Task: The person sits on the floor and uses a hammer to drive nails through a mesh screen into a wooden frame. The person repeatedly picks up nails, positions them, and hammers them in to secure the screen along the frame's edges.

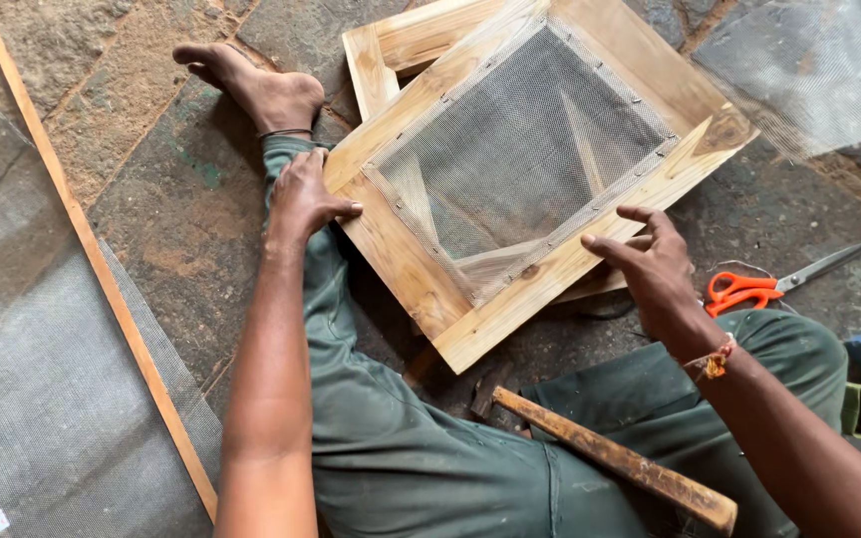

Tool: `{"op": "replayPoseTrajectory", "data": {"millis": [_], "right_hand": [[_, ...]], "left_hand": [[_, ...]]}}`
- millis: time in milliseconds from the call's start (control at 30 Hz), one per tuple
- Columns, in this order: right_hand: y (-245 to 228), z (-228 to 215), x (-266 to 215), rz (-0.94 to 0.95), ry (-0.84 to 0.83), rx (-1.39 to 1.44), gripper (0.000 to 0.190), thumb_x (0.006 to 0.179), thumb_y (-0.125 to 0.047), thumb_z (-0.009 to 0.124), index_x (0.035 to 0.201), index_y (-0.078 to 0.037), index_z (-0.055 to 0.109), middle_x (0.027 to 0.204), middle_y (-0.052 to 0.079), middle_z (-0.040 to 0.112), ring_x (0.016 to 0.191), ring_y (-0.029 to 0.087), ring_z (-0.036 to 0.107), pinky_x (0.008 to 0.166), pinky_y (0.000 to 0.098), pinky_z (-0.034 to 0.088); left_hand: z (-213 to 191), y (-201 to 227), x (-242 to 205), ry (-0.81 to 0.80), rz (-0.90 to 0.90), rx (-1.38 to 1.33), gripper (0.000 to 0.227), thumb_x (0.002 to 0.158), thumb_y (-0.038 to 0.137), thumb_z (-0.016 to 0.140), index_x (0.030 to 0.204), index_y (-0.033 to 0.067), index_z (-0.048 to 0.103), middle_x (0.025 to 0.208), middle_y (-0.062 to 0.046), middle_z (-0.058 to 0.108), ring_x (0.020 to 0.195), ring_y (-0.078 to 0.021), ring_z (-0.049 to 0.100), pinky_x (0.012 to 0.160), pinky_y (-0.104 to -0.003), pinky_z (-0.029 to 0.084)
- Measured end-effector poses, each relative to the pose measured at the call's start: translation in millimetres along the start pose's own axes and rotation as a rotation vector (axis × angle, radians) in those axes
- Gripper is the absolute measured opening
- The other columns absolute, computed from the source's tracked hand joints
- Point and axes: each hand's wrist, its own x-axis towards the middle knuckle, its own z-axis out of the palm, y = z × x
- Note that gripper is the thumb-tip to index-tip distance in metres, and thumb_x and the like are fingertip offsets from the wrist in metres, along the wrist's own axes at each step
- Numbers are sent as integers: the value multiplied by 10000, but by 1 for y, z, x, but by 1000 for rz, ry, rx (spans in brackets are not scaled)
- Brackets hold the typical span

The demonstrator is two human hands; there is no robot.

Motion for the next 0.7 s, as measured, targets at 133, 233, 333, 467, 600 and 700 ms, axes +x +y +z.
{"op": "replayPoseTrajectory", "data": {"millis": [133,233,333,467,600,700], "right_hand": [[3,-5,35,-85,8,149,792,795,-263,847,1455,11,507,1120,184,651,1071,262,657,941,382,543],[5,-20,65,-173,1,234,782,808,-250,847,1445,28,488,1151,187,658,1131,257,651,1023,373,513],[5,-36,88,-225,-46,288,787,797,-236,835,1440,30,466,1237,211,672,1235,266,630,1122,376,449],[5,-46,113,-185,-54,263,763,789,-227,826,1438,1,495,1344,247,618,1326,291,566,1167,399,386],[-2,-44,137,-250,-132,209,706,819,-270,825,1438,-39,575,1435,227,574,1411,290,496,1193,423,356],[-9,-41,145,-327,-208,181,680,823,-271,825,1416,-42,583,1450,214,592,1409,292,532,1196,422,402]], "left_hand": [[5,6,-10,66,36,13,1270,456,553,988,1474,23,445,1363,-237,533,1292,-404,477,1085,-475,405],[14,20,-35,101,47,8,1204,482,682,941,1387,15,510,1335,-268,526,1268,-437,488,1045,-504,442],[32,41,-80,196,65,-73,1209,517,765,871,1352,-34,517,1288,-289,531,1201,-462,509,930,-530,490],[54,80,-145,154,-100,-24,1070,527,770,839,1134,-62,549,1192,-248,589,1179,-423,565,994,-514,493],[59,112,-205,74,-226,-101,1022,578,692,883,1149,-71,515,1192,-268,591,1123,-440,574,901,-534,494],[57,117,-233,-27,-317,-210,805,637,659,847,997,-7,573,1047,-227,680,1011,-409,647,849,-514,523]]}}
